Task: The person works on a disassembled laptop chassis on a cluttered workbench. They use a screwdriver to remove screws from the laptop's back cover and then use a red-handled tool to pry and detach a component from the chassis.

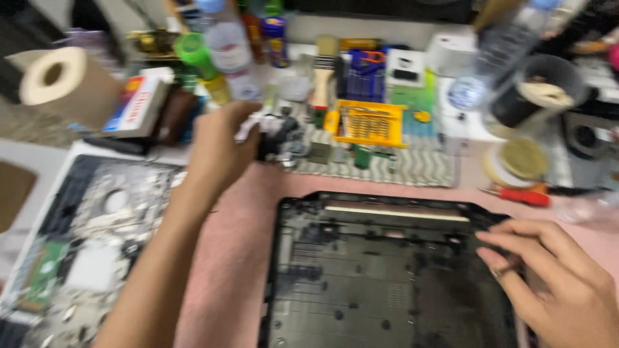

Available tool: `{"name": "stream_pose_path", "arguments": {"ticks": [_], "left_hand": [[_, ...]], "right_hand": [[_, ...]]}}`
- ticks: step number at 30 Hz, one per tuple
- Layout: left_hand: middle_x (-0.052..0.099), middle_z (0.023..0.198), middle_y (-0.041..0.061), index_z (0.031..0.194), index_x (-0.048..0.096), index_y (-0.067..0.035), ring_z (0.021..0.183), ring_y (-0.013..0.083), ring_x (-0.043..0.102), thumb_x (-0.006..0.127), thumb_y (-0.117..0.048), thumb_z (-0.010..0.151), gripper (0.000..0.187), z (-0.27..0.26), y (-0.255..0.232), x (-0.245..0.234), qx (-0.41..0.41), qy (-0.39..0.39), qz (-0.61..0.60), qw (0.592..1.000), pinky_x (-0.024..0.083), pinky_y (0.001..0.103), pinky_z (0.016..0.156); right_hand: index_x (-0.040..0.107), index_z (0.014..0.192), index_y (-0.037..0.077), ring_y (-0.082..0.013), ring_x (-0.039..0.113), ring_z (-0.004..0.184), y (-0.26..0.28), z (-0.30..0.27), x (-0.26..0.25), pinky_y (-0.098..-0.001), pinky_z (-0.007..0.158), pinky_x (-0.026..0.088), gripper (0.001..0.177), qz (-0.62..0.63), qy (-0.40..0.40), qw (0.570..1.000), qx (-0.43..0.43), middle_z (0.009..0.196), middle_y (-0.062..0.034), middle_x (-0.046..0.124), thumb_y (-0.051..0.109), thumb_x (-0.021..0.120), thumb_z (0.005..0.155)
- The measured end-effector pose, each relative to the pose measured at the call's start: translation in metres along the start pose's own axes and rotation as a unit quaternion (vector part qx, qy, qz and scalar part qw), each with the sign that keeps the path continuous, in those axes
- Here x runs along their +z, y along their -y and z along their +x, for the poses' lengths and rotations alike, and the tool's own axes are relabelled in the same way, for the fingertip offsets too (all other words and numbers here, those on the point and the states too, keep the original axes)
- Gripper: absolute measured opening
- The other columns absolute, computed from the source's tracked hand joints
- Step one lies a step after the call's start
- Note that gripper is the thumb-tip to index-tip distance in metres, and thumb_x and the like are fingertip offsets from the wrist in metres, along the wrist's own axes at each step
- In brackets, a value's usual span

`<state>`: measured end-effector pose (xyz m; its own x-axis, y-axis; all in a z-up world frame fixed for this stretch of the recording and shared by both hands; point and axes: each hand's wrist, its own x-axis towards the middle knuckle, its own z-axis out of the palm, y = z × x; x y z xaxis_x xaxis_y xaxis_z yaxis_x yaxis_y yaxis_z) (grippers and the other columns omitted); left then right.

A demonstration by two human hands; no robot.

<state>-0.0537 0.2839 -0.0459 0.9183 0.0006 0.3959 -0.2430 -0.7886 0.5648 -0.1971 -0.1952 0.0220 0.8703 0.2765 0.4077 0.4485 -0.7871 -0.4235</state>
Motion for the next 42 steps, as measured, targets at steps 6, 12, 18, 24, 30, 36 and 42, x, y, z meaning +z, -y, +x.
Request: {"name": "stream_pose_path", "arguments": {"ticks": [6, 12, 18, 24, 30, 36, 42], "left_hand": [[0.079, 0.126, 0.012, 0.134, 0.080, -0.003, 0.099, 0.0249, 0.076, 0.072, -0.001, 0.111, 0.025, -0.049, -0.110, -0.070, 0.009, -0.002, -0.031, 0.999, 0.060, 0.037, 0.094], [0.090, 0.106, 0.005, 0.131, 0.087, -0.015, 0.086, 0.0188, 0.083, 0.079, -0.024, 0.105, 0.029, -0.130, -0.136, -0.077, -0.323, 0.067, -0.044, 0.943, 0.066, 0.033, 0.081], [0.096, 0.120, 0.006, 0.145, 0.084, -0.015, 0.098, 0.0207, 0.093, 0.083, -0.016, 0.096, 0.048, -0.193, -0.137, -0.057, -0.419, 0.096, -0.117, 0.895, 0.075, 0.033, 0.091], [0.095, 0.114, 0.006, 0.144, 0.088, -0.016, 0.097, 0.0171, 0.090, 0.089, -0.014, 0.092, 0.052, -0.207, -0.136, -0.041, -0.440, 0.098, -0.112, 0.885, 0.073, 0.030, 0.091], [0.089, 0.104, 0.015, 0.144, 0.087, -0.019, 0.092, 0.0255, 0.087, 0.086, -0.011, 0.096, 0.049, -0.226, -0.119, -0.018, -0.460, 0.058, -0.113, 0.879, 0.068, 0.036, 0.085], [0.091, 0.117, 0.021, 0.146, 0.084, -0.017, 0.105, 0.0314, 0.089, 0.083, -0.005, 0.097, 0.050, -0.235, -0.100, 0.001, -0.452, 0.018, -0.132, 0.882, 0.071, 0.041, 0.095], [0.093, 0.119, 0.015, 0.144, 0.082, -0.014, 0.100, 0.0275, 0.090, 0.079, -0.011, 0.099, 0.045, -0.224, -0.112, -0.019, -0.452, 0.023, -0.265, 0.852, 0.071, 0.040, 0.082]], "right_hand": [[0.087, 0.125, 0.010, -0.0112, 0.076, 0.101, -0.030, -0.016, -0.033, -0.0257, 0.099, 0.058, 0.023, -0.053, 0.007, 0.995, 0.087, 0.123, -0.0015, 0.079, 0.004, 0.082, 0.103], [0.092, 0.121, 0.016, -0.0079, 0.080, 0.094, -0.063, -0.052, -0.050, -0.0250, 0.089, 0.063, 0.024, -0.055, 0.083, 0.956, 0.277, 0.114, 0.0053, 0.088, 0.019, 0.081, 0.101], [0.093, 0.131, 0.022, -0.0068, 0.089, 0.112, -0.056, -0.068, -0.041, -0.0279, 0.103, 0.067, 0.036, -0.014, 0.163, 0.905, 0.394, 0.122, 0.0050, 0.098, 0.029, 0.081, 0.098], [0.085, 0.144, 0.017, -0.0083, 0.088, 0.103, -0.041, -0.082, -0.023, -0.0270, 0.106, 0.066, 0.047, 0.078, 0.133, 0.902, 0.402, 0.114, 0.0002, 0.100, 0.023, 0.081, 0.097], [0.091, 0.139, 0.013, -0.0062, 0.073, 0.085, -0.047, -0.110, -0.021, -0.0230, 0.088, 0.058, 0.042, 0.139, 0.057, 0.917, 0.370, 0.094, 0.0003, 0.088, 0.018, 0.084, 0.098], [0.092, 0.147, 0.003, -0.0225, 0.076, 0.106, 0.012, -0.072, -0.067, -0.0333, 0.108, 0.059, 0.051, 0.220, -0.026, 0.794, 0.566, 0.106, -0.0189, 0.083, 0.000, 0.086, 0.097], [0.084, 0.148, -0.006, -0.0145, 0.070, 0.102, -0.071, -0.125, -0.030, -0.0255, 0.111, 0.051, 0.059, 0.256, -0.050, 0.888, 0.378, 0.112, -0.0126, 0.082, -0.011, 0.085, 0.089]]}}
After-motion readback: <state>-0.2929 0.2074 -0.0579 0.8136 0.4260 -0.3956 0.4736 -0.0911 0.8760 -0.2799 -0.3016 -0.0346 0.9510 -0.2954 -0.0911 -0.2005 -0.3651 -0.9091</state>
